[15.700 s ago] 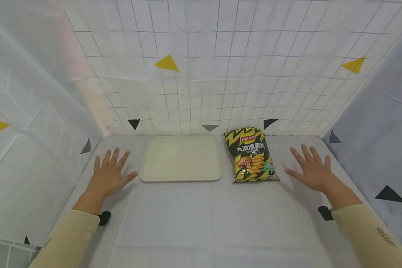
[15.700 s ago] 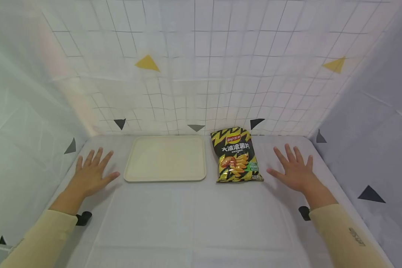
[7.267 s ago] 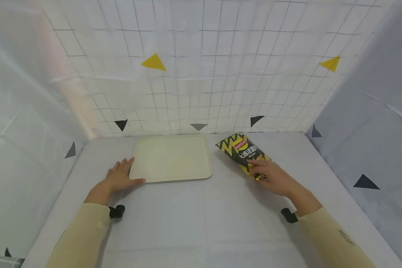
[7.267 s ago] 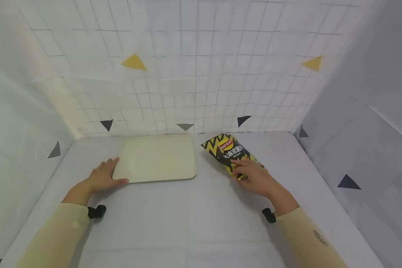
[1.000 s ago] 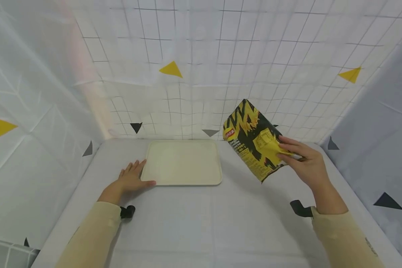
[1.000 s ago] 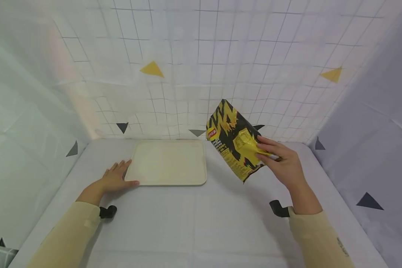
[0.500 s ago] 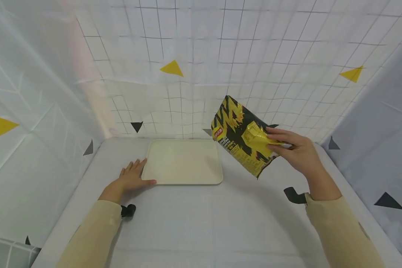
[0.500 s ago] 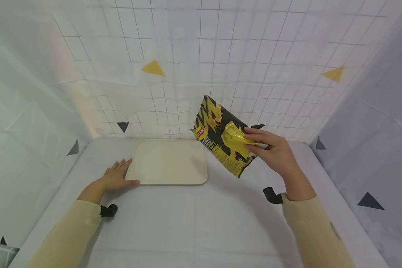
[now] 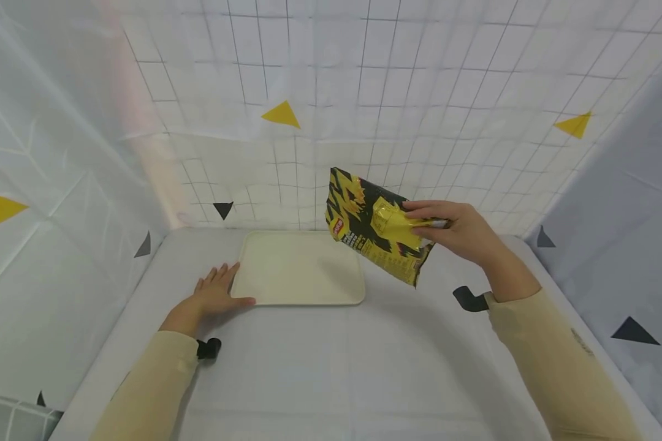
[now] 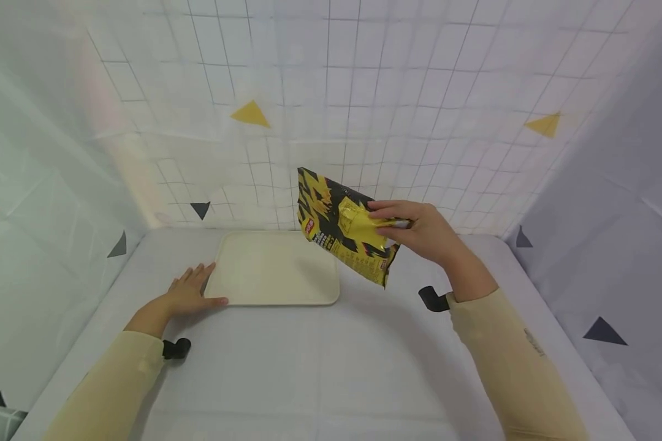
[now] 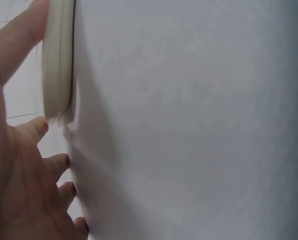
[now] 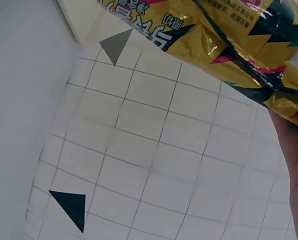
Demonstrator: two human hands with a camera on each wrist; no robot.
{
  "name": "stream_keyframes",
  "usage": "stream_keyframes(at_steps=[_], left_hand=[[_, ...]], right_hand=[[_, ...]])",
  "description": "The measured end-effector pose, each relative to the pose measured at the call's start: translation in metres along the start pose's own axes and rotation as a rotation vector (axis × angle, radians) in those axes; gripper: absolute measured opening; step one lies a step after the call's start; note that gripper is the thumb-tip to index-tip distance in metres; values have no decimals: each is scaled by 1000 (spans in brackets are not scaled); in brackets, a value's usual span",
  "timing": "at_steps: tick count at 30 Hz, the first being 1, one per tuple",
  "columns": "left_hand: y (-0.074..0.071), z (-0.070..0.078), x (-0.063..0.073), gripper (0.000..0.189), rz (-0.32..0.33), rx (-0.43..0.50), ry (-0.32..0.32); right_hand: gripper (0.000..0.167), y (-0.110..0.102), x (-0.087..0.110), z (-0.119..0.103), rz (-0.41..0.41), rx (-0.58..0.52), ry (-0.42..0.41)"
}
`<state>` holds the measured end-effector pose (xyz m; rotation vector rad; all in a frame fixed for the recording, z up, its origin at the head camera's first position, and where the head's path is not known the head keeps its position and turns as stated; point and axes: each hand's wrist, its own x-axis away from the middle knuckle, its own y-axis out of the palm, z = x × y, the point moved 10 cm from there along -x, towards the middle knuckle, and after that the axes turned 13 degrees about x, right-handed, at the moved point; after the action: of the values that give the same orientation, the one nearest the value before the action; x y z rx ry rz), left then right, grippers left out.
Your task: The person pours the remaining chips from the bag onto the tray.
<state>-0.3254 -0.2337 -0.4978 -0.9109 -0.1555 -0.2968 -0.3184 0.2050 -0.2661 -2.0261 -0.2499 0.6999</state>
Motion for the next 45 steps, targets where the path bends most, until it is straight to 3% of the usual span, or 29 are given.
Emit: stream_keyframes(at_steps=[16, 21, 26, 34, 45], left_hand=[[3, 2, 0, 117, -4, 15, -3], [4, 4, -4, 118, -13, 19, 5], [4, 6, -8, 117, -23, 5, 4], [5, 7, -10, 118, -21, 8, 12], [5, 9, -10, 117, -17, 4, 10]], right_hand=[[33, 25, -32, -23, -109, -118, -21], [33, 33, -38, -31, -131, -85, -75], [30, 43, -47, -32, -175, -29, -66], [26, 55, -56, -36, -225, -37, -103], [25, 62, -59, -25, -246, -24, -38]])
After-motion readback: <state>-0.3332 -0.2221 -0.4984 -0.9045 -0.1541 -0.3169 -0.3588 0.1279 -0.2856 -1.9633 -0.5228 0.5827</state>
